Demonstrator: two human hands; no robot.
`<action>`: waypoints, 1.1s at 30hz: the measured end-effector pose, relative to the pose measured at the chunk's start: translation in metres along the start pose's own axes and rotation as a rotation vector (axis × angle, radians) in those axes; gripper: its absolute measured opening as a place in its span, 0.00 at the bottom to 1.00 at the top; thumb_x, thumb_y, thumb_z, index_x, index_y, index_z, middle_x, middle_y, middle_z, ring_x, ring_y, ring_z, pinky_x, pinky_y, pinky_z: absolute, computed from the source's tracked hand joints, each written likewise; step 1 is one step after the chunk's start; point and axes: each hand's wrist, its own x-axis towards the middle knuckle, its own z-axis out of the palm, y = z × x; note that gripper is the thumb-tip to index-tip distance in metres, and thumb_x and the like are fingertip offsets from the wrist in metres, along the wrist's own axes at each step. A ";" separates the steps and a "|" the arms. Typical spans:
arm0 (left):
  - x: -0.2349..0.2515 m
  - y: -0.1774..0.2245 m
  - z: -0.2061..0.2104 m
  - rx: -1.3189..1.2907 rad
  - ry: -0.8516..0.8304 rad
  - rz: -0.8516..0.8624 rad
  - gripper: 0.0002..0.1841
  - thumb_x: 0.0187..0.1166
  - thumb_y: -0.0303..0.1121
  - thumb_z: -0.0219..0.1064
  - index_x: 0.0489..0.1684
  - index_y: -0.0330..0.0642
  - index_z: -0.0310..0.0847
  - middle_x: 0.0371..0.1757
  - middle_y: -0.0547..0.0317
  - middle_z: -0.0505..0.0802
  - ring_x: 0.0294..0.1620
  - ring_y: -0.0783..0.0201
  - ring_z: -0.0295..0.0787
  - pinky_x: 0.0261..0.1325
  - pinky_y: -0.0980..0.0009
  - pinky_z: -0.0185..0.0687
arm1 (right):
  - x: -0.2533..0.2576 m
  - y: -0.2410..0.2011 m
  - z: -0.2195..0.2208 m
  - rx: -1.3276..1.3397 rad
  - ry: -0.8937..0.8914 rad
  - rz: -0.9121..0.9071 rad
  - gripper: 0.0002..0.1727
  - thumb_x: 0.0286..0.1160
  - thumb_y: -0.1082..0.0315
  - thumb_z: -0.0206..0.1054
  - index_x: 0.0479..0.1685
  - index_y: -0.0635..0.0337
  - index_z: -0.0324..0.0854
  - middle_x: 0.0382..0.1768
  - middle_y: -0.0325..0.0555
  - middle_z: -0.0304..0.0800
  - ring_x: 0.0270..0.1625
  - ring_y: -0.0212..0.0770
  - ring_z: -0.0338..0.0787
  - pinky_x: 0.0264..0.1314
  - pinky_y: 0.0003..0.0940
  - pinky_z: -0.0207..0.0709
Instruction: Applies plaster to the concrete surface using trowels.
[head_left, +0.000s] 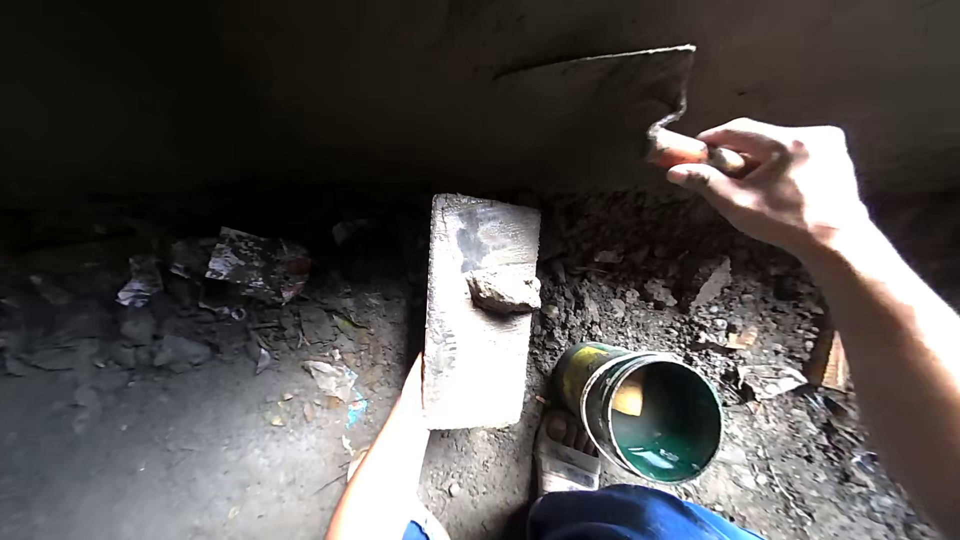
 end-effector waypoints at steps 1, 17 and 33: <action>0.001 0.000 0.000 0.012 0.015 0.005 0.28 0.97 0.48 0.32 0.66 0.42 0.77 0.46 0.54 0.92 0.45 0.69 0.90 0.49 0.70 0.88 | -0.005 0.000 -0.005 -0.001 0.022 -0.004 0.33 0.77 0.33 0.62 0.64 0.51 0.85 0.41 0.64 0.90 0.39 0.67 0.89 0.38 0.73 0.74; 0.016 0.008 0.011 0.103 -0.008 -0.002 0.27 0.96 0.53 0.35 0.67 0.48 0.78 0.48 0.57 0.92 0.47 0.68 0.90 0.48 0.68 0.87 | -0.108 0.003 -0.003 -0.072 -0.181 -0.285 0.30 0.78 0.36 0.62 0.60 0.52 0.89 0.41 0.48 0.91 0.40 0.53 0.92 0.35 0.57 0.83; 0.004 0.020 0.011 0.175 -0.009 0.130 0.27 0.95 0.54 0.40 0.71 0.50 0.79 0.53 0.56 0.93 0.52 0.66 0.92 0.53 0.65 0.90 | -0.089 0.001 0.054 -0.036 -0.029 -0.223 0.26 0.79 0.45 0.65 0.65 0.55 0.87 0.48 0.56 0.91 0.48 0.61 0.91 0.44 0.62 0.82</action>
